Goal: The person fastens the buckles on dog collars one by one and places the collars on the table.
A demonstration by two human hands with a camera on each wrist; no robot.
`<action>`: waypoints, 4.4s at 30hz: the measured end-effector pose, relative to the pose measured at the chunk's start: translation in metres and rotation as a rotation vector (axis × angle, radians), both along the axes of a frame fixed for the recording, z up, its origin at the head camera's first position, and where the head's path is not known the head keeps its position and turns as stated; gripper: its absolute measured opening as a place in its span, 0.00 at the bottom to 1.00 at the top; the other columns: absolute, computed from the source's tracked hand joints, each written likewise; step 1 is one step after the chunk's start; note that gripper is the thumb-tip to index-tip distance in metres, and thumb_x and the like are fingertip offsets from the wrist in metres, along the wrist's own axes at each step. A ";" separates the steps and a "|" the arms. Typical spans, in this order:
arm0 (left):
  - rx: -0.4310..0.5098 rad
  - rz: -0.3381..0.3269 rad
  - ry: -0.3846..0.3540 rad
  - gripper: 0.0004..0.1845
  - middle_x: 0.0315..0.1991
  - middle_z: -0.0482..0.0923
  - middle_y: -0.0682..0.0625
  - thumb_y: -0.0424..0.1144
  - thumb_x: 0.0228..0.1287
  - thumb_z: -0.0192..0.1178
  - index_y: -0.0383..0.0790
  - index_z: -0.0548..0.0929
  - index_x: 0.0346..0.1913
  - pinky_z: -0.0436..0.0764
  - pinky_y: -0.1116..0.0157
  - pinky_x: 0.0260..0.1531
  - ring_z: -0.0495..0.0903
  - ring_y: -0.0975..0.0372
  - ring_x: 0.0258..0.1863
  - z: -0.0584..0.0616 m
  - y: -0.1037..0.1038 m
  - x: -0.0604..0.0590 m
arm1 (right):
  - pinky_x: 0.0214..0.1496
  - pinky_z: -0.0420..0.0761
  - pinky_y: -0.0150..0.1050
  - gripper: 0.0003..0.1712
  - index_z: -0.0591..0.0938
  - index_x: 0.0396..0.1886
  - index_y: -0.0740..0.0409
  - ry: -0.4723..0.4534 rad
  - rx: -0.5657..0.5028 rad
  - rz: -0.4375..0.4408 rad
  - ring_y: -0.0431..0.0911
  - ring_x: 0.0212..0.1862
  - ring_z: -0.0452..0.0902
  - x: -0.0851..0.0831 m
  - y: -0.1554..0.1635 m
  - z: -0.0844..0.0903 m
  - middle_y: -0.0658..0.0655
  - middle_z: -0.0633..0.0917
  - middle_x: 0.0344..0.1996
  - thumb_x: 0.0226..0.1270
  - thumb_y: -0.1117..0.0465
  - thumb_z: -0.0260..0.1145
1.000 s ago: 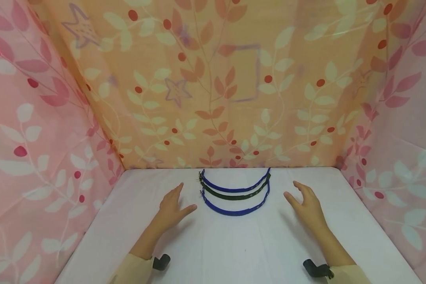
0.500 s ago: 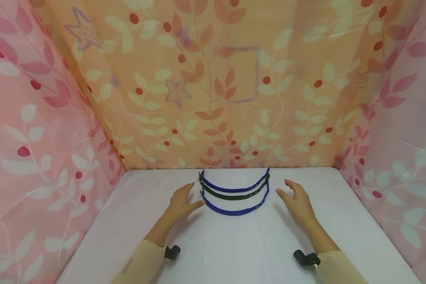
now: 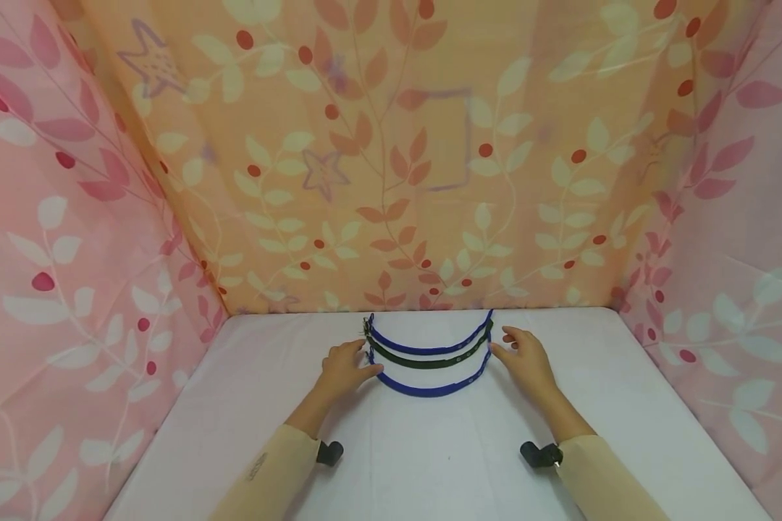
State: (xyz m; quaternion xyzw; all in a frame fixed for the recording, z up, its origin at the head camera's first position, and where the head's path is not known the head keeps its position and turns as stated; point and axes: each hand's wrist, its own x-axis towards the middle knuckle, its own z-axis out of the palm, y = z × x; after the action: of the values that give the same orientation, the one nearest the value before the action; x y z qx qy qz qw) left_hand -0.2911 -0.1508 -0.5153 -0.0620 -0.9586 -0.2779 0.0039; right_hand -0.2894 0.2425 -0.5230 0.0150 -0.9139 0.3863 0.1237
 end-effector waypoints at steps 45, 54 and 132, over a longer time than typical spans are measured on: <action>0.209 0.220 0.004 0.15 0.36 0.86 0.52 0.40 0.60 0.68 0.39 0.88 0.49 0.78 0.53 0.45 0.83 0.58 0.39 -0.010 0.016 -0.022 | 0.47 0.75 0.52 0.22 0.84 0.55 0.61 -0.122 0.072 -0.159 0.55 0.44 0.84 -0.017 -0.019 -0.004 0.58 0.89 0.40 0.67 0.52 0.69; 0.407 0.187 0.064 0.14 0.38 0.85 0.44 0.30 0.59 0.65 0.34 0.84 0.50 0.82 0.58 0.42 0.83 0.56 0.39 -0.007 0.014 -0.013 | 0.35 0.79 0.38 0.21 0.81 0.57 0.58 0.002 -0.130 -0.130 0.52 0.38 0.84 -0.005 -0.022 0.002 0.59 0.90 0.38 0.69 0.55 0.71; 0.643 -0.275 0.283 0.12 0.43 0.82 0.60 0.45 0.65 0.70 0.56 0.87 0.50 0.80 0.63 0.47 0.79 0.63 0.45 0.088 0.054 0.153 | 0.52 0.80 0.31 0.15 0.89 0.46 0.43 0.433 -0.140 0.587 0.39 0.48 0.79 0.137 -0.095 0.101 0.40 0.86 0.39 0.60 0.59 0.79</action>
State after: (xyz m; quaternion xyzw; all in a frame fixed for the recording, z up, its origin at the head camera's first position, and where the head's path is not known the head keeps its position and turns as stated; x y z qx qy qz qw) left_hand -0.1384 -0.0967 -0.4271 -0.2236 -0.7949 -0.5514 0.1183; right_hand -0.1522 0.1474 -0.4218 0.3494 -0.7947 0.4549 0.1987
